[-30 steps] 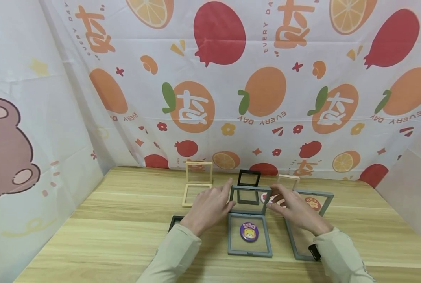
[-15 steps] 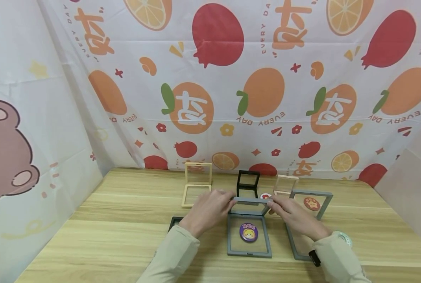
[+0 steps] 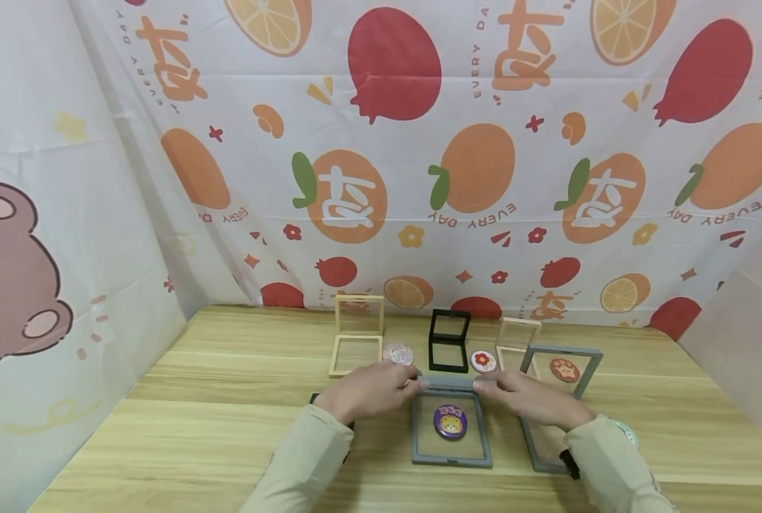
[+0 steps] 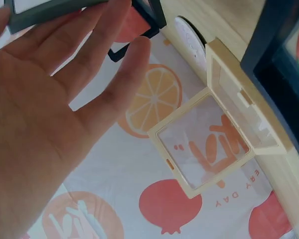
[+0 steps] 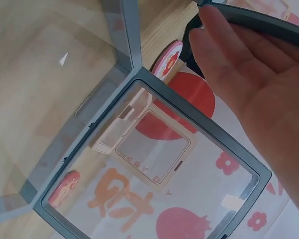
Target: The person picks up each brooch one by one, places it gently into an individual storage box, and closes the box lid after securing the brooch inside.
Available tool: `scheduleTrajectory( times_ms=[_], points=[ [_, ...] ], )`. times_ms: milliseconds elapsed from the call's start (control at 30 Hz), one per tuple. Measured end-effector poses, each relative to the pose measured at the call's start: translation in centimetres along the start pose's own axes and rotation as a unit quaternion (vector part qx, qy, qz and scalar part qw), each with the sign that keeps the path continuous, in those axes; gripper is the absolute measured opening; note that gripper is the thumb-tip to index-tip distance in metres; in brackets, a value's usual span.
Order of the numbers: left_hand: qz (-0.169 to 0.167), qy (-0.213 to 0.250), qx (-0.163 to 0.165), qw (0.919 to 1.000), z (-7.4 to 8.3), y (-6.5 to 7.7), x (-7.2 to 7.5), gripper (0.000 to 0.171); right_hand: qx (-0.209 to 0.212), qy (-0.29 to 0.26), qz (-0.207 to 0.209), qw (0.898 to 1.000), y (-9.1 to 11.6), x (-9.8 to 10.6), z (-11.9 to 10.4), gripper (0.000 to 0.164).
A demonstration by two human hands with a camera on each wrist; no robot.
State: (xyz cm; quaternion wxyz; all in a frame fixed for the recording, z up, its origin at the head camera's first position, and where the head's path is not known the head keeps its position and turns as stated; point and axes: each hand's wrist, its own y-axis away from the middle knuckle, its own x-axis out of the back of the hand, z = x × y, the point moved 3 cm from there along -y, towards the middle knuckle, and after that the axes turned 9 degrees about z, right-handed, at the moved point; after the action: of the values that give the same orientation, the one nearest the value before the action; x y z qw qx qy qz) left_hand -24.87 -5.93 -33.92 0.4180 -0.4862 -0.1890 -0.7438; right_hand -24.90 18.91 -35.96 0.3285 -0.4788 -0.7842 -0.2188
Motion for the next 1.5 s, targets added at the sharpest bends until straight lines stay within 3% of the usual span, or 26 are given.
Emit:
scheduleTrajectory(
  times_ms=[167, 467, 733, 967, 1300, 1500],
  points=[
    [-0.029, 0.015, 0.032, 0.9990, -0.1, 0.0, -0.3, 0.048, -0.022, 0.015, -0.022, 0.999, -0.3, -0.2, 0.2, 0.064],
    [-0.045, -0.060, 0.031, 0.9967, 0.1, -0.3, -1.6, 0.068, 0.005, 0.031, -0.057, 0.998, -0.6, -0.3, 0.7, 0.072],
    [-0.078, -0.041, 0.031, 0.9957, -0.1, -0.6, -1.5, 0.068, 0.015, 0.048, -0.071, 0.996, -0.9, -0.3, 0.6, 0.075],
    [-0.101, -0.039, 0.049, 0.9929, -0.4, -0.9, -1.6, 0.075, 0.009, 0.062, -0.080, 0.995, -1.1, -0.3, 0.2, 0.081],
    [-0.110, -0.038, 0.072, 0.9906, -0.5, -0.9, -1.8, 0.075, -0.017, 0.066, -0.106, 0.992, -1.4, -1.1, -0.2, 0.096],
    [-0.114, -0.054, 0.083, 0.9885, -0.3, -0.7, -2.2, 0.083, -0.033, 0.119, -0.103, 0.987, -1.1, -1.8, -0.3, 0.106]
  ],
)
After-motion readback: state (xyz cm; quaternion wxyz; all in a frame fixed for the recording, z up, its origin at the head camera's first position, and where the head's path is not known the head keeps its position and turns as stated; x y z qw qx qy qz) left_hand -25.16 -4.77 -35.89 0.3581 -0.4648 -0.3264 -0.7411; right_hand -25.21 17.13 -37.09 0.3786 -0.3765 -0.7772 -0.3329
